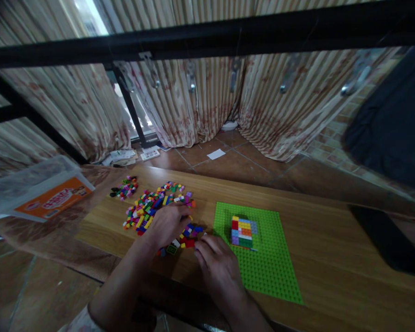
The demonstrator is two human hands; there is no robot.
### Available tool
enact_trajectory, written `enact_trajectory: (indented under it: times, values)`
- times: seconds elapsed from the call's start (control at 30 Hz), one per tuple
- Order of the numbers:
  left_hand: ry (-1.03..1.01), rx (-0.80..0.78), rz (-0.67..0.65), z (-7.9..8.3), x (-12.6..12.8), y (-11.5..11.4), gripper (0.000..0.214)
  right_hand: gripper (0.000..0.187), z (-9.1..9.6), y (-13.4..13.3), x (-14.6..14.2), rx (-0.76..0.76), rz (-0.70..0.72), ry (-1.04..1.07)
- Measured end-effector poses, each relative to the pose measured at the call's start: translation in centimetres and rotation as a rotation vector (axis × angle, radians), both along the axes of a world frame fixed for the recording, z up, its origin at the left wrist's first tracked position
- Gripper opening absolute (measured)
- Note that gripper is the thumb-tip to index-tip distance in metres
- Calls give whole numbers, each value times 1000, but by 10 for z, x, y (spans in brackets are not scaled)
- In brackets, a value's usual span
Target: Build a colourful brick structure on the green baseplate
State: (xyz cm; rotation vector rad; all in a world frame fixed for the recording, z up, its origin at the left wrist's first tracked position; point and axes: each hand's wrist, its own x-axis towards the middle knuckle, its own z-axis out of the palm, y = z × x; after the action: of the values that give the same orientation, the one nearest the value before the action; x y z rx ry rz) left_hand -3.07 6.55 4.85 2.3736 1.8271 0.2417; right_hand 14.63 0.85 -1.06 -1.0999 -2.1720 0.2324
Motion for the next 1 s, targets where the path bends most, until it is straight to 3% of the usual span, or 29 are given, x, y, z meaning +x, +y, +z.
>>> enact_trajectory:
  times: [0.33, 0.5, 0.7, 0.8, 1.0]
  values:
    - [-10, 44, 53, -4, 9, 5, 12, 17, 23, -2, 10, 17, -36, 141]
    - [-468, 23, 23, -10, 18, 7, 8, 16, 36, 0, 24, -25, -130, 200]
    - [-1097, -245, -29, -14, 63, -4, 12, 17, 39, 13, 45, -59, -237, 261]
    - [-1254, -347, -27, -13, 79, -7, 15, 16, 40, 19, 50, -95, -250, 275]
    - [-1365, -485, 33, -11, 87, -7, 22, 13, 45, 22, 55, -160, -251, 330]
